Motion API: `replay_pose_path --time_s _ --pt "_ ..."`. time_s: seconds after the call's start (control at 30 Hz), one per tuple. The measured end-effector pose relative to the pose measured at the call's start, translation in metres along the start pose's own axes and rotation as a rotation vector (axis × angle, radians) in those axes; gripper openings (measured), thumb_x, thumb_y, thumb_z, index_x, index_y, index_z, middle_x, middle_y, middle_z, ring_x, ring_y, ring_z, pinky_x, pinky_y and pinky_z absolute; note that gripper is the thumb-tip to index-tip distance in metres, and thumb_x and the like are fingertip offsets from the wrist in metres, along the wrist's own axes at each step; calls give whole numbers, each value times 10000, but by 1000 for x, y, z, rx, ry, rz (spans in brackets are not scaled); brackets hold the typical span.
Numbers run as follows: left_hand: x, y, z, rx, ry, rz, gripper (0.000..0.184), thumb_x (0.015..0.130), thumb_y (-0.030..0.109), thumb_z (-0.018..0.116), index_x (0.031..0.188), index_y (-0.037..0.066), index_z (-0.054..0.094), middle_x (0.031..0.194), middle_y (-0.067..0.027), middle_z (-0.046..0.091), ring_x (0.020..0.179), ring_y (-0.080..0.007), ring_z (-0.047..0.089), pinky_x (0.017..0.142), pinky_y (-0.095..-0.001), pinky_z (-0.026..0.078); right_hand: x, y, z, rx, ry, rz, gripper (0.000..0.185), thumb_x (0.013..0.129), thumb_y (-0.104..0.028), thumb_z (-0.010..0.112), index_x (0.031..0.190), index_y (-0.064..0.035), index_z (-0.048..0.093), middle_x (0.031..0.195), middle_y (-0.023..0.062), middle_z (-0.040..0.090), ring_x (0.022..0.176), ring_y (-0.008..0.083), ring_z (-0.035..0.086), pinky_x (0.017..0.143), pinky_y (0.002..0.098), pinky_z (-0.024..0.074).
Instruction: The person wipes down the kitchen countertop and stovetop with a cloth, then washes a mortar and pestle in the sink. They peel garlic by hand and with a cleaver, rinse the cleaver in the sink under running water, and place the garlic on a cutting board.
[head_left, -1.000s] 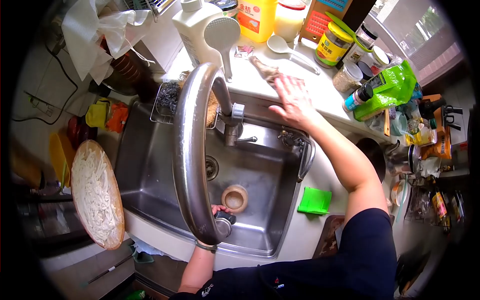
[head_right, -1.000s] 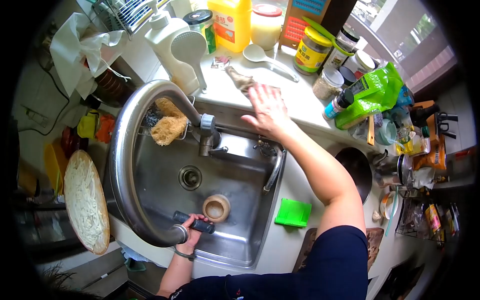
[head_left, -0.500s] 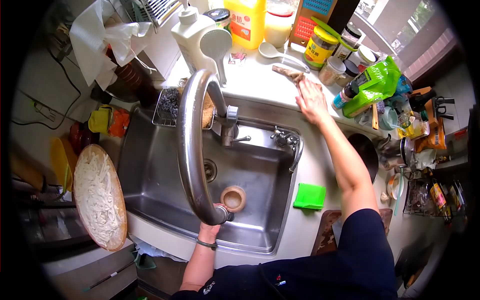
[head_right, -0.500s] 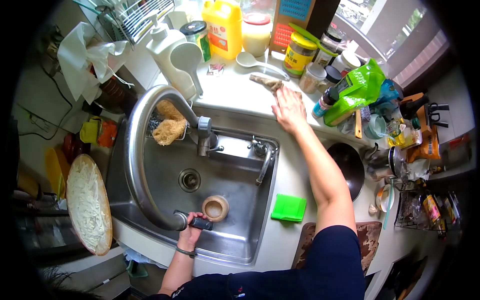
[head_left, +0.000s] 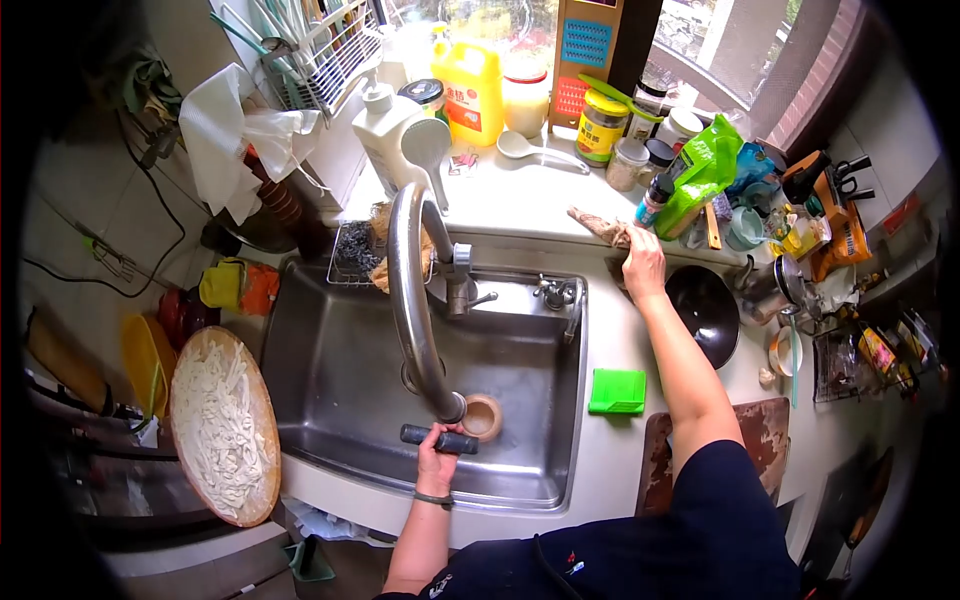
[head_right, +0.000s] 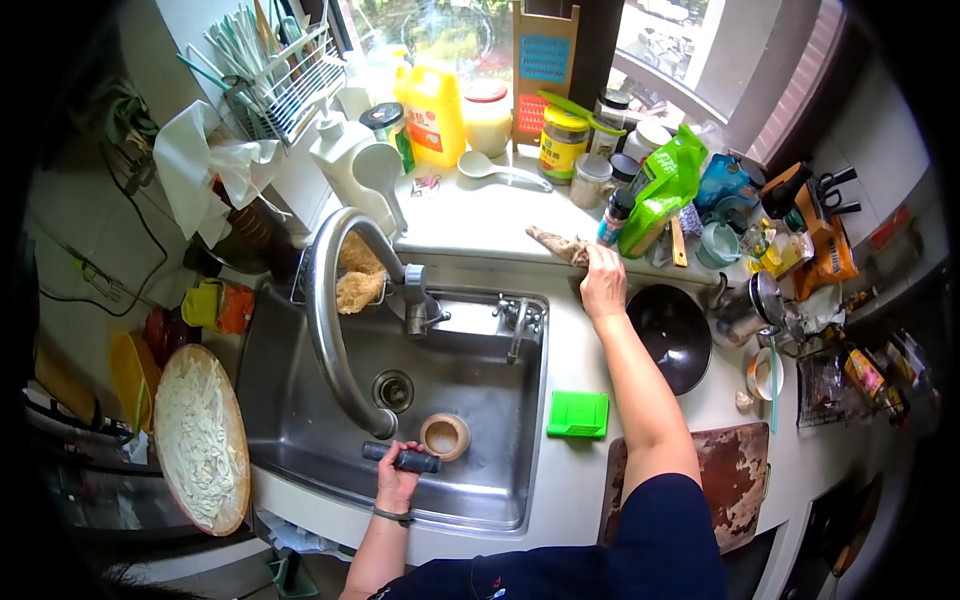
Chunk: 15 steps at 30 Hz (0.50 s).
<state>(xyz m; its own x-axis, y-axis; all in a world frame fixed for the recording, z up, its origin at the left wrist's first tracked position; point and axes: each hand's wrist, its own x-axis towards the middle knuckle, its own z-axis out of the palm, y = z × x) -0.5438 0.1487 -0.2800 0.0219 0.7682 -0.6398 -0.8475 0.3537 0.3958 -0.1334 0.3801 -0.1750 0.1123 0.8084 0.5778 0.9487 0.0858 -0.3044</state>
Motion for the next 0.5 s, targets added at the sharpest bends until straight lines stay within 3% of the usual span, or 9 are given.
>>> replay_pose_path --time_s 0.23,0.27,0.33,0.4,0.43,0.5 --pt "1 1 -5 3 -4 -4 166 870 204 588 787 64 556 886 -136 600 895 -295 558 908 -432 430 38 -14 37 -2 -87 151 304 783 -19 445 1052 -7 585 1175 192 560 1122 343 514 970 399 400" --pt "0 1 -3 5 -5 -16 146 873 192 576 805 65 553 893 -126 601 889 -277 563 914 -424 428 41 -10 55 -29 -5 71 299 775 -14 450 1040 -11 586 1172 179 563 1125 336 510 973 394 397" --pt "1 -1 -1 8 -1 -36 127 877 180 564 824 66 550 900 -116 602 882 -259 568 919 -415 427 47 -33 60 100 -92 10 271 761 -19 464 997 -26 596 1157 163 568 1137 319 506 979 387 390" --pt "2 -2 -2 22 12 -17 166 873 201 576 785 61 557 890 -138 602 907 -300 557 914 -432 425 42 -54 61 -6 25 -178 213 750 -31 486 928 -43 602 1051 135 591 1063 301 533 925 388 411" --pt "1 -2 -3 26 19 -24 166 873 201 576 785 61 557 890 -138 602 907 -300 557 914 -432 425 41 -56 51 -69 16 -225 145 744 -70 526 864 -61 606 952 98 584 952 279 541 845 386 421" --pt "2 -1 -4 2 17 -17 155 870 185 564 787 54 558 891 -138 601 906 -298 557 916 -430 425 40 -47 27 -321 24 -233 183 730 -100 559 895 -98 639 902 55 567 861 251 521 790 377 424"
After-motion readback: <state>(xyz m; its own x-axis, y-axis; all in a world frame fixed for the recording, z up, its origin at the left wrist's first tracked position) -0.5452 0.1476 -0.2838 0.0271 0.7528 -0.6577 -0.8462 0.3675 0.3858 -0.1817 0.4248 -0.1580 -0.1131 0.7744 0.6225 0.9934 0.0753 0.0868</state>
